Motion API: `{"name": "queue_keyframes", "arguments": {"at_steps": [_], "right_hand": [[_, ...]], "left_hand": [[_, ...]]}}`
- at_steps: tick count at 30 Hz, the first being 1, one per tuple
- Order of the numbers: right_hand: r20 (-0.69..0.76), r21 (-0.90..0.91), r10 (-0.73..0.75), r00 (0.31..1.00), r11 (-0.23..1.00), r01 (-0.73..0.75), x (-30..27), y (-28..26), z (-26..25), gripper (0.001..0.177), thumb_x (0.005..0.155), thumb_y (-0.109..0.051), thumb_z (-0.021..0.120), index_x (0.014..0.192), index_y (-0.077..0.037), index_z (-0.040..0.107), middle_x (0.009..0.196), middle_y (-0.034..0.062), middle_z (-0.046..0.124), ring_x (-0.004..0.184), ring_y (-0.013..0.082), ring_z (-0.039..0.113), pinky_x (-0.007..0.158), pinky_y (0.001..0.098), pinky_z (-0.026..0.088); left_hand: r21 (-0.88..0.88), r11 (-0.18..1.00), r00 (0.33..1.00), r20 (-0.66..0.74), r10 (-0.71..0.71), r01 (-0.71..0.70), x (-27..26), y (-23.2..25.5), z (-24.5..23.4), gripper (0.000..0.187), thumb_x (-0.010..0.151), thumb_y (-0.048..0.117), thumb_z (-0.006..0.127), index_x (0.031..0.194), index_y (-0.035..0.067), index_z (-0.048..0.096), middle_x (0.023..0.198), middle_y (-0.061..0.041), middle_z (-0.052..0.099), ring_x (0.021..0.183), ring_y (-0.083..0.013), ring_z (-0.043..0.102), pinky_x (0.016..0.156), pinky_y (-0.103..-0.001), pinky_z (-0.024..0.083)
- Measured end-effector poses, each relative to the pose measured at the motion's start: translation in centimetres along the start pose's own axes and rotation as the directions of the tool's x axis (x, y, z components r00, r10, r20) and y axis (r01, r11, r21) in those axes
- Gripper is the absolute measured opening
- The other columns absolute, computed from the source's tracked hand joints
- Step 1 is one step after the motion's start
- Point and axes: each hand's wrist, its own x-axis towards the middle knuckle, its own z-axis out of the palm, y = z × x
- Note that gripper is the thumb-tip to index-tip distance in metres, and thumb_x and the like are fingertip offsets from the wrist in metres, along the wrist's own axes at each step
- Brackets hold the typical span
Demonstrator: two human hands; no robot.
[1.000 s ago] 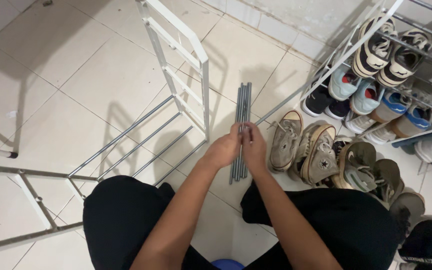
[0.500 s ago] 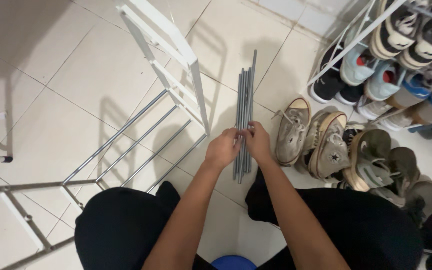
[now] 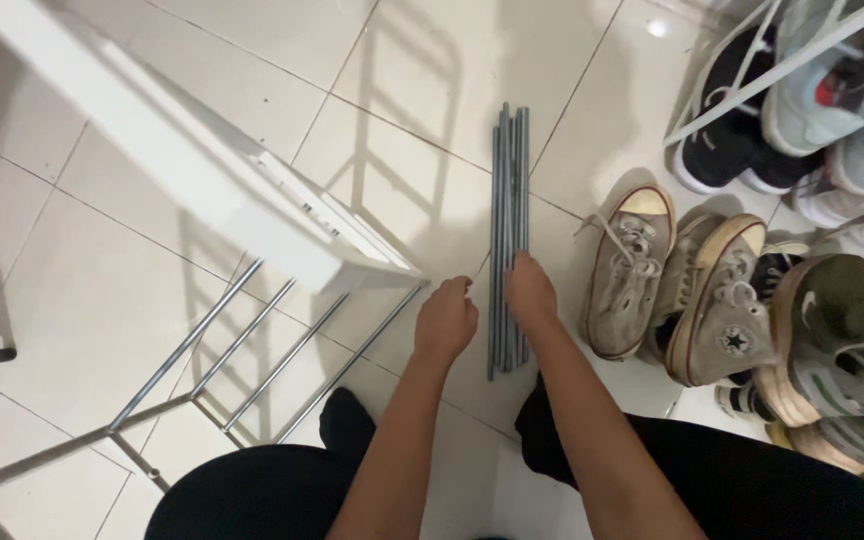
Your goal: The person assembles a metal shoe rack by inserting horizontal metal rods into slots on white plastic side frames. The person repeatedly picks rods from the floor and secures them into the frame, building the rack structure.
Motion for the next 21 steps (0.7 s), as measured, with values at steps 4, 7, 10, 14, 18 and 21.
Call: {"name": "queue_keyframes", "arguments": {"at_steps": [4, 7, 10, 14, 18, 21], "right_hand": [[0.021, 0.054, 0.087, 0.996, 0.995, -0.088, 1.1, 0.7, 1.4, 0.028, 0.098, -0.019, 0.063, 0.116, 0.001, 0.057, 0.115, 0.0243, 0.065, 0.107, 0.0439, 0.065, 0.091, 0.0512, 0.054], [-0.028, 0.092, 0.097, 0.995, 0.991, -0.094, 1.1, 1.0, 2.2, 0.033, 0.095, -0.018, 0.065, 0.121, -0.001, 0.055, 0.12, 0.0237, 0.063, 0.108, 0.0442, 0.064, 0.09, 0.0513, 0.054], [-0.055, 0.061, 0.109, 0.993, 0.993, -0.105, 1.1, 1.4, 2.8, 0.041, 0.092, -0.018, 0.069, 0.124, -0.001, 0.051, 0.125, 0.0227, 0.058, 0.108, 0.0443, 0.064, 0.09, 0.0509, 0.054], [-0.02, 0.007, 0.136, 0.99, 0.991, -0.136, 1.3, 1.9, 3.5, 0.037, 0.093, -0.017, 0.068, 0.123, -0.002, 0.051, 0.126, 0.021, 0.056, 0.11, 0.0431, 0.064, 0.091, 0.0506, 0.055], [-0.123, 0.071, 0.108, 0.986, 0.992, -0.1, 0.9, 1.5, 3.9, 0.035, 0.088, -0.016, 0.07, 0.117, -0.004, 0.056, 0.122, 0.0191, 0.057, 0.114, 0.0411, 0.06, 0.092, 0.0497, 0.053], [-0.172, 0.132, 0.008, 0.985, 0.991, 0.015, 0.3, 0.3, 3.4, 0.031, 0.091, -0.02, 0.071, 0.113, -0.002, 0.058, 0.118, 0.0197, 0.058, 0.114, 0.0411, 0.058, 0.093, 0.0502, 0.052]], "left_hand": [[0.002, 0.999, 0.999, -0.02, 0.037, -0.037, 0.3, -0.6, 0.9, 0.033, 0.089, 0.009, 0.059, 0.121, 0.006, 0.061, 0.117, -0.016, 0.069, 0.108, -0.036, 0.065, 0.092, -0.048, 0.051], [-0.005, 1.0, 1.0, 0.019, -0.011, 0.011, 0.6, -0.6, 1.3, 0.031, 0.091, 0.008, 0.058, 0.121, 0.007, 0.061, 0.117, -0.015, 0.069, 0.107, -0.0356, 0.066, 0.092, -0.047, 0.052], [-0.026, 1.0, 1.0, 0.016, -0.012, 0.012, 0.7, -0.4, 1.3, 0.032, 0.089, 0.008, 0.059, 0.121, 0.007, 0.06, 0.117, -0.015, 0.069, 0.107, -0.0343, 0.066, 0.092, -0.047, 0.052], [-0.015, 1.0, 0.999, 0.032, -0.025, 0.025, 0.7, -0.4, 1.1, 0.032, 0.089, 0.009, 0.06, 0.121, 0.008, 0.06, 0.114, -0.014, 0.069, 0.106, -0.0341, 0.066, 0.091, -0.047, 0.052], [0.022, 0.999, 0.997, 0.052, -0.049, 0.048, 0.2, -0.7, 0.8, 0.032, 0.089, 0.009, 0.061, 0.12, 0.009, 0.061, 0.114, -0.014, 0.069, 0.106, -0.0346, 0.066, 0.091, -0.048, 0.052], [0.052, 0.999, 1.0, 0.013, -0.015, 0.015, -0.9, -1.4, 0.1, 0.032, 0.09, 0.009, 0.061, 0.121, 0.008, 0.06, 0.114, -0.014, 0.069, 0.105, -0.0344, 0.066, 0.091, -0.047, 0.052]]}}
